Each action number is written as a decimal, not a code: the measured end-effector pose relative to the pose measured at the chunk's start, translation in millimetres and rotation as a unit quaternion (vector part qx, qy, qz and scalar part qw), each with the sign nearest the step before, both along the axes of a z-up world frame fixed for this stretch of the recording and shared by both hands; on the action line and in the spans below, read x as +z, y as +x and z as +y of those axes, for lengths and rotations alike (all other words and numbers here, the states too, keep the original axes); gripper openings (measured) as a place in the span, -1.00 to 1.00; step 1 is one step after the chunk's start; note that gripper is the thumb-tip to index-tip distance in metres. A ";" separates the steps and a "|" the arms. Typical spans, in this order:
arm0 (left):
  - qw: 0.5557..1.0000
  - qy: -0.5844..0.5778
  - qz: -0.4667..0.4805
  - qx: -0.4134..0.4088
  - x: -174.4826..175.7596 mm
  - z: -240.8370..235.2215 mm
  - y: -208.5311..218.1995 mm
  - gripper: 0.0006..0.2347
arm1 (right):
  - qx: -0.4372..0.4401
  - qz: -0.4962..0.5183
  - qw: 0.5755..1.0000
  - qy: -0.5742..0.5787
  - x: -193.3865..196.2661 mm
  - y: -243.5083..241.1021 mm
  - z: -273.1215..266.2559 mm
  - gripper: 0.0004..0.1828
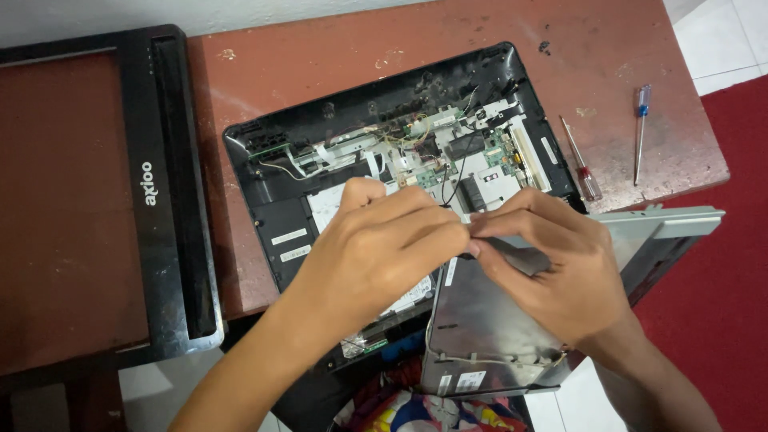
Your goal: The person disconnects a ribbon cable from the back of a laptop screen and then connects it to a new screen. They then place the new screen into the laptop chassis and align it with the internal components.
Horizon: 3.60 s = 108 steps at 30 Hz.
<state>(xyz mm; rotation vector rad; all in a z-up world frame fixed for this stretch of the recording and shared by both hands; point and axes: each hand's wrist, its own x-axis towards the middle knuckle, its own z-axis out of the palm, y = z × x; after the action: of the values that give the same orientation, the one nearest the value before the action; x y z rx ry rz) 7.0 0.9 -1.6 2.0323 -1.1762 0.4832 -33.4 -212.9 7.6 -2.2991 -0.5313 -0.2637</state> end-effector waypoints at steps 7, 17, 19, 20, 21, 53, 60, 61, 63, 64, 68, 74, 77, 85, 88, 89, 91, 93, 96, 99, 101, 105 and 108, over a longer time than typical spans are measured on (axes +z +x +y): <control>0.989 -0.002 -0.146 0.007 -2.5 -2.0 8.6 -0.70 | -0.014 0.003 1.000 -0.015 -2.1 -2.7 -1.1 -0.82; 0.976 0.042 -0.212 0.034 5.2 -3.3 3.4 -0.70 | -0.022 -0.028 0.998 -0.055 -8.5 -8.1 -6.8 -0.80; 0.973 0.053 -0.220 0.035 6.3 -2.6 3.3 -0.70 | -0.027 -0.024 0.998 -0.057 -8.6 -8.0 -6.8 -0.80; 0.973 0.053 -0.220 0.034 6.3 -2.6 3.2 -0.70 | -0.027 -0.024 0.998 -0.057 -7.8 -8.0 -6.4 -0.80; 0.973 0.057 -0.221 0.034 6.4 -2.5 3.2 -0.70 | -0.024 -0.022 0.998 -0.055 -6.9 -7.8 -5.8 -0.81; 0.969 0.103 -0.225 0.022 10.4 -3.3 10.8 -0.68 | -0.046 0.005 0.998 -0.051 -3.8 -3.5 2.6 -0.89; 0.967 0.101 -0.231 0.032 9.4 -2.5 10.4 -0.70 | -0.027 0.008 0.999 -0.046 0.5 -0.5 5.7 -0.91; 0.967 0.101 -0.230 0.035 8.9 -2.2 10.2 -0.70 | -0.027 0.009 0.998 -0.047 0.8 0.0 6.4 -0.92; 0.966 0.102 -0.233 0.037 7.8 -1.9 10.4 -0.70 | -0.028 0.013 0.998 -0.050 0.0 0.0 6.6 -0.91; 0.966 0.102 -0.236 0.039 7.3 -1.7 10.6 -0.70 | -0.029 0.016 0.998 -0.053 -0.4 0.2 6.6 -0.90; 0.969 0.099 -0.224 0.042 7.6 -0.6 9.2 -0.70 | -0.026 0.021 0.998 -0.045 1.5 1.2 9.5 -0.92; 0.998 0.067 -0.010 0.005 8.3 3.3 0.5 -0.71 | -0.048 0.015 0.997 -0.050 -3.6 1.5 8.1 -0.83; 0.995 0.027 0.100 -0.004 0.7 4.6 0.0 -0.83 | -0.047 0.007 0.998 -0.037 -2.5 2.1 10.2 -0.91; 0.992 0.041 0.119 0.006 -0.3 -1.6 2.1 -0.85 | -0.077 0.046 0.996 -0.029 4.5 -0.4 14.1 -0.92; 0.992 0.047 0.121 0.002 2.0 -3.6 2.2 -0.84 | -0.085 0.054 0.994 -0.031 6.3 -1.1 14.6 -0.91; 0.992 0.047 0.120 0.003 2.0 -3.1 2.0 -0.84 | -0.084 0.053 0.995 -0.030 6.4 -0.6 14.6 -0.91; 0.988 0.047 0.144 0.003 2.2 -2.7 1.6 -0.85 | -0.075 0.046 0.996 -0.035 6.7 -0.1 14.2 -0.93; 0.984 0.042 0.170 0.016 -2.9 -0.6 0.6 -0.87 | -0.073 0.045 0.996 -0.030 5.5 -0.2 14.7 -0.94; 0.966 0.001 0.257 0.037 -15.8 5.5 -2.7 -0.84 | -0.050 0.043 0.998 -0.026 2.7 3.4 7.5 -0.92; 0.933 -0.055 0.349 0.062 -34.6 8.3 -9.6 -0.80 | -0.030 0.060 0.997 -0.036 -4.0 8.9 -3.3 -0.83; 0.919 -0.076 0.379 0.080 -47.3 5.7 -15.9 -0.76 | -0.031 0.076 0.996 -0.045 -3.2 13.6 -5.4 -0.79; 0.944 -0.128 0.277 0.127 -62.3 -2.8 -31.9 -0.85 | -0.051 0.155 0.985 -0.055 -1.0 22.6 -5.9 -0.79; 0.952 -0.135 0.233 0.149 -63.3 -8.1 -40.0 -0.87 | -0.024 0.139 0.988 -0.059 -3.2 28.7 -9.5 -0.75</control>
<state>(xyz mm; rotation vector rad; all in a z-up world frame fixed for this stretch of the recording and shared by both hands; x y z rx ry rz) -33.0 -7.1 -64.9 1.9432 -0.4956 0.2633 -4.7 -222.3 4.4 -2.4136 -0.3578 0.0688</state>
